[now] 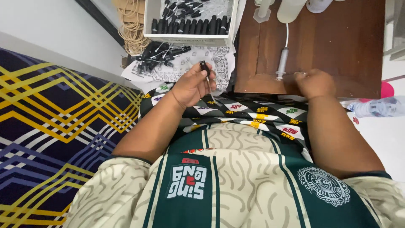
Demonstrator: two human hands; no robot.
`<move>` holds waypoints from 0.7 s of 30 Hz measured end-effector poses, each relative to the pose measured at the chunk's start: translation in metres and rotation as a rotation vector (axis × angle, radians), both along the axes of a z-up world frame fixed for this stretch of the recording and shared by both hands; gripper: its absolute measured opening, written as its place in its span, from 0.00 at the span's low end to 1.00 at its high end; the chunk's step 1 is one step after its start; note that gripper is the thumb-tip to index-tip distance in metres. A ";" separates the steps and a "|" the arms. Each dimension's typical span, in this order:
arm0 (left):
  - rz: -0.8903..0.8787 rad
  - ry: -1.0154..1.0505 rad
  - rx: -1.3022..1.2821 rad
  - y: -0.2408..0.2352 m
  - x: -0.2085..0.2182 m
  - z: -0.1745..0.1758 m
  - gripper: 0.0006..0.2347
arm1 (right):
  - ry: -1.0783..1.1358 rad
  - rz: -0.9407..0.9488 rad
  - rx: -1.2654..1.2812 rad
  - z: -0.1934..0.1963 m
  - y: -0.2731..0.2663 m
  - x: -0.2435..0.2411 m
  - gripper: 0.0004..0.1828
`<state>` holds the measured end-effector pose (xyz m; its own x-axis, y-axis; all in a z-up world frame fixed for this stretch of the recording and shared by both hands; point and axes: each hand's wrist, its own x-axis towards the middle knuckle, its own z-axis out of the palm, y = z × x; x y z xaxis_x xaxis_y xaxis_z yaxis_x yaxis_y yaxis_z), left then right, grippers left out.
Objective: Assembling small perfume vials by inserting small white components into them.
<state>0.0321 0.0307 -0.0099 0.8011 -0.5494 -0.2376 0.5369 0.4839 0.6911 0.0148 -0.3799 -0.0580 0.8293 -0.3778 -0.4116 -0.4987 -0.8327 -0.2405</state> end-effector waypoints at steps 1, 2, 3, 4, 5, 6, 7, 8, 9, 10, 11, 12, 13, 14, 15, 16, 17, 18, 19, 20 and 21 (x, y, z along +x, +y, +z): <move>-0.002 0.001 -0.003 -0.004 0.000 0.005 0.09 | 0.001 -0.002 -0.003 0.008 0.002 0.000 0.31; -0.008 -0.065 -0.010 -0.007 -0.001 0.010 0.08 | 0.085 0.012 0.005 0.016 0.006 0.000 0.30; -0.013 -0.131 -0.017 -0.009 -0.003 0.016 0.07 | 0.168 0.026 0.013 0.023 0.011 0.000 0.30; -0.010 -0.132 -0.017 -0.009 -0.004 0.020 0.07 | 0.167 0.029 0.012 0.027 0.013 0.000 0.30; -0.014 -0.164 -0.025 -0.009 -0.006 0.024 0.08 | 0.192 0.000 0.030 0.031 0.014 -0.001 0.30; -0.018 -0.197 -0.031 -0.009 -0.008 0.028 0.09 | 0.216 -0.030 0.050 0.035 0.016 -0.002 0.30; -0.015 -0.199 -0.031 -0.008 -0.009 0.029 0.09 | 0.214 -0.026 0.050 0.031 0.015 0.000 0.30; -0.002 -0.205 -0.053 -0.008 -0.010 0.030 0.08 | 0.237 -0.038 0.024 0.026 0.015 0.001 0.32; 0.012 -0.211 -0.074 -0.007 -0.011 0.031 0.08 | 0.259 -0.050 -0.001 0.022 0.014 0.002 0.35; 0.011 -0.214 -0.074 -0.007 -0.011 0.034 0.08 | 0.256 -0.051 0.000 0.018 0.013 0.002 0.35; 0.065 -0.180 -0.111 -0.008 -0.011 0.037 0.06 | 0.246 -0.044 0.002 0.015 0.013 0.002 0.35; 0.121 -0.145 -0.147 -0.008 -0.012 0.041 0.07 | 0.237 -0.035 0.003 0.011 0.012 0.003 0.35; 0.121 -0.149 -0.146 -0.006 -0.010 0.040 0.07 | 0.234 -0.035 0.005 0.016 0.015 0.005 0.35; 0.155 -0.114 -0.129 -0.004 -0.008 0.039 0.05 | 0.303 -0.046 0.006 0.021 0.019 0.008 0.38; 0.190 -0.079 -0.112 -0.001 -0.006 0.039 0.02 | 0.373 -0.058 0.006 0.027 0.023 0.011 0.40; 0.191 -0.086 -0.113 0.002 -0.007 0.038 0.02 | 0.366 -0.057 0.006 0.024 0.021 0.010 0.40; 0.199 -0.033 -0.155 0.006 -0.007 0.038 0.03 | 0.354 -0.049 0.013 0.022 0.019 0.010 0.41; 0.206 0.022 -0.196 0.009 -0.008 0.037 0.07 | 0.344 -0.042 0.022 0.018 0.017 0.009 0.41; 0.206 0.017 -0.196 0.008 -0.009 0.045 0.07 | 0.339 -0.042 0.023 0.015 0.015 0.009 0.41; 0.282 0.057 -0.170 0.007 -0.011 0.053 0.13 | 0.319 -0.063 0.028 0.012 0.014 0.009 0.40; 0.358 0.097 -0.145 0.007 -0.012 0.061 0.19 | 0.300 -0.085 0.034 0.009 0.013 0.009 0.40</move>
